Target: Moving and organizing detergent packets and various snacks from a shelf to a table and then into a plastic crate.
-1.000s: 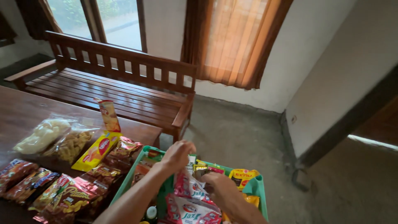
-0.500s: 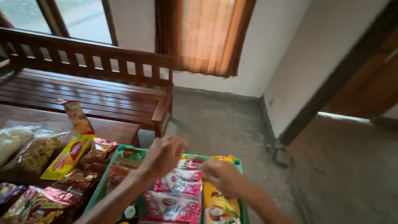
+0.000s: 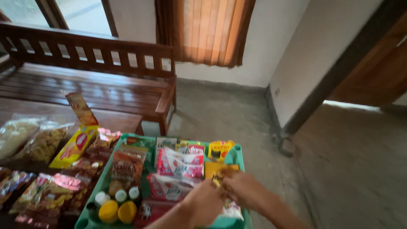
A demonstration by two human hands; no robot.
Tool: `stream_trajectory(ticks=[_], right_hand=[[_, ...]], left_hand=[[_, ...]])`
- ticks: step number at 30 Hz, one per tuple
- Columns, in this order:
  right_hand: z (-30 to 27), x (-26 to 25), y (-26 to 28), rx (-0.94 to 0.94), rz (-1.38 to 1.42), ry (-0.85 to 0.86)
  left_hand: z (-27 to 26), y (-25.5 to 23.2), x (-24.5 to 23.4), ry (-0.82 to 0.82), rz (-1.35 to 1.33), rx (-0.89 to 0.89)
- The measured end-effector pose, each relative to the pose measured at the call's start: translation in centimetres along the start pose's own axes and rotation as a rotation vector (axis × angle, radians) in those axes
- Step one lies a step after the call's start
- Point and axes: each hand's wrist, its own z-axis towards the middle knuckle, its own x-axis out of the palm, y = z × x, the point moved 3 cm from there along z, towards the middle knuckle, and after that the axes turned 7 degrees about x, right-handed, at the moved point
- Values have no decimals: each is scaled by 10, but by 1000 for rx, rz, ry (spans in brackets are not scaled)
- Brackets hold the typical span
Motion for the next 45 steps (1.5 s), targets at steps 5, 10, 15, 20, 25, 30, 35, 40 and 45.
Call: stream_trajectory(ticks=[5, 10, 15, 20, 25, 30, 35, 40, 45], right_hand=[[-13, 16, 9, 49, -85, -3], [-14, 11, 12, 151, -141, -96], [-10, 25, -7, 166, -139, -160], [-2, 35, -13, 134, -235, -128], [5, 41, -22, 141, -148, -111], [8, 24, -48, 204, 264, -258], [10, -1, -58, 558, 468, -357], [77, 89, -136, 267, 1327, -663], [160, 162, -154, 21, 1414, -560]], left_hand=[[-13, -10, -36, 91, -70, -88], [-8, -9, -40, 93, -33, -82], [-2, -41, -24, -46, 30, -119], [-1, -42, -6, -319, -3, -174], [0, -35, -25, -349, -376, -142], [-43, -3, -138, -671, -545, -69], [-75, 18, -209, -763, -481, -399], [-124, 24, -245, -864, -368, -551], [-180, 22, -249, -863, -331, -651]])
